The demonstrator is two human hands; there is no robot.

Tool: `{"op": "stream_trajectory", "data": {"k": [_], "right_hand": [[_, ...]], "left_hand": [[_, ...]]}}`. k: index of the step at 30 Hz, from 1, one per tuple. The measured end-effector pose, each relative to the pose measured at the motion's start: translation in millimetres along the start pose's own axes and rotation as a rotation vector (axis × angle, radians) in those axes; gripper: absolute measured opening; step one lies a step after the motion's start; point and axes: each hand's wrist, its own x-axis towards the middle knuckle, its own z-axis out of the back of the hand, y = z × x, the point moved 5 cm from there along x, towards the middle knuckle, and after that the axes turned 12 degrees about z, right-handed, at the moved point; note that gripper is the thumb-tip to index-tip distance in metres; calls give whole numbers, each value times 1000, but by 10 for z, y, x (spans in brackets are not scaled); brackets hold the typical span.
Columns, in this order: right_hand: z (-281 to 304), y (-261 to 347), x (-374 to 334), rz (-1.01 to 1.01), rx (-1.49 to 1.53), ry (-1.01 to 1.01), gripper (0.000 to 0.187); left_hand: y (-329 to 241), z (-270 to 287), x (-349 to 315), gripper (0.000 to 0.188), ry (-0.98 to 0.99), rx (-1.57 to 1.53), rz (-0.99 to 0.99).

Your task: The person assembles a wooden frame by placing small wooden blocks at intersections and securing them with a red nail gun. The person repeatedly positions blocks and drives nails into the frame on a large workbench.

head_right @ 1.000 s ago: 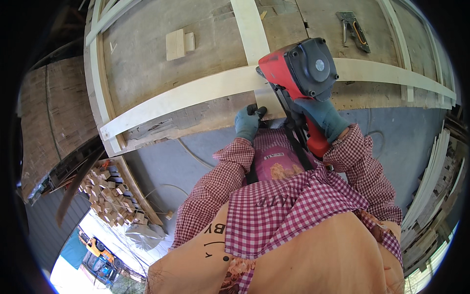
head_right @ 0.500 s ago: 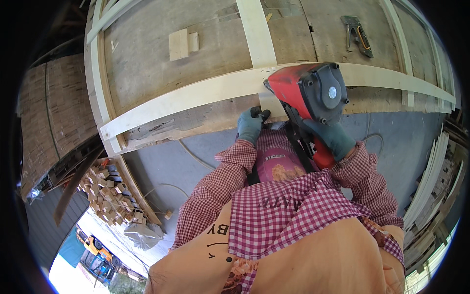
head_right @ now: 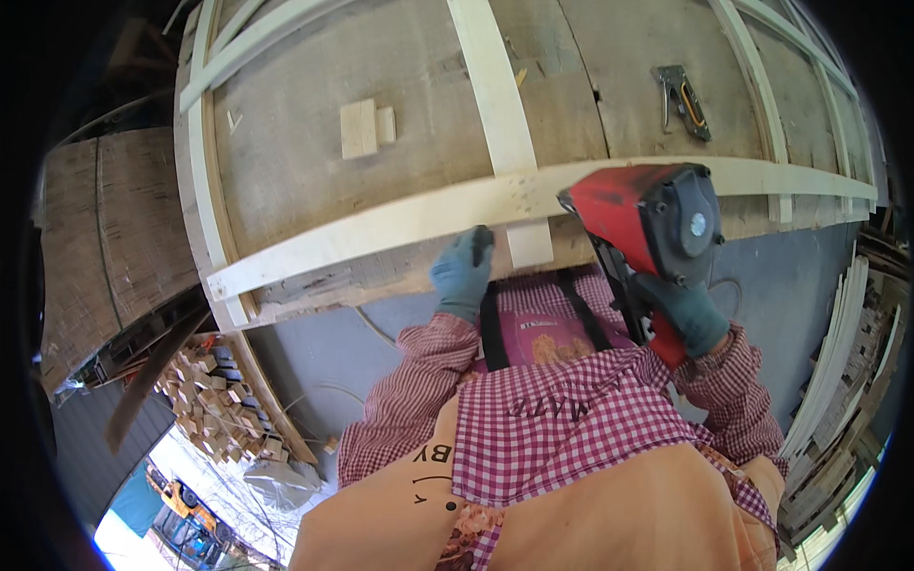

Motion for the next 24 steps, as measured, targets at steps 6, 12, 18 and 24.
{"op": "stream_trajectory", "data": {"k": [6, 12, 18, 24], "right_hand": [[295, 649, 322, 5, 170, -38, 16], [585, 1500, 1462, 516, -636, 278, 6], [553, 2504, 3345, 296, -47, 43, 13], [256, 3158, 4570, 275, -6, 24, 19]], "left_hand": [[-111, 281, 954, 27, -451, 237, -130], [12, 82, 1209, 26, -63, 396, 223], [-3, 107, 1211, 22, -26, 428, 250], [-3, 85, 1223, 20, 3, 412, 257]]}}
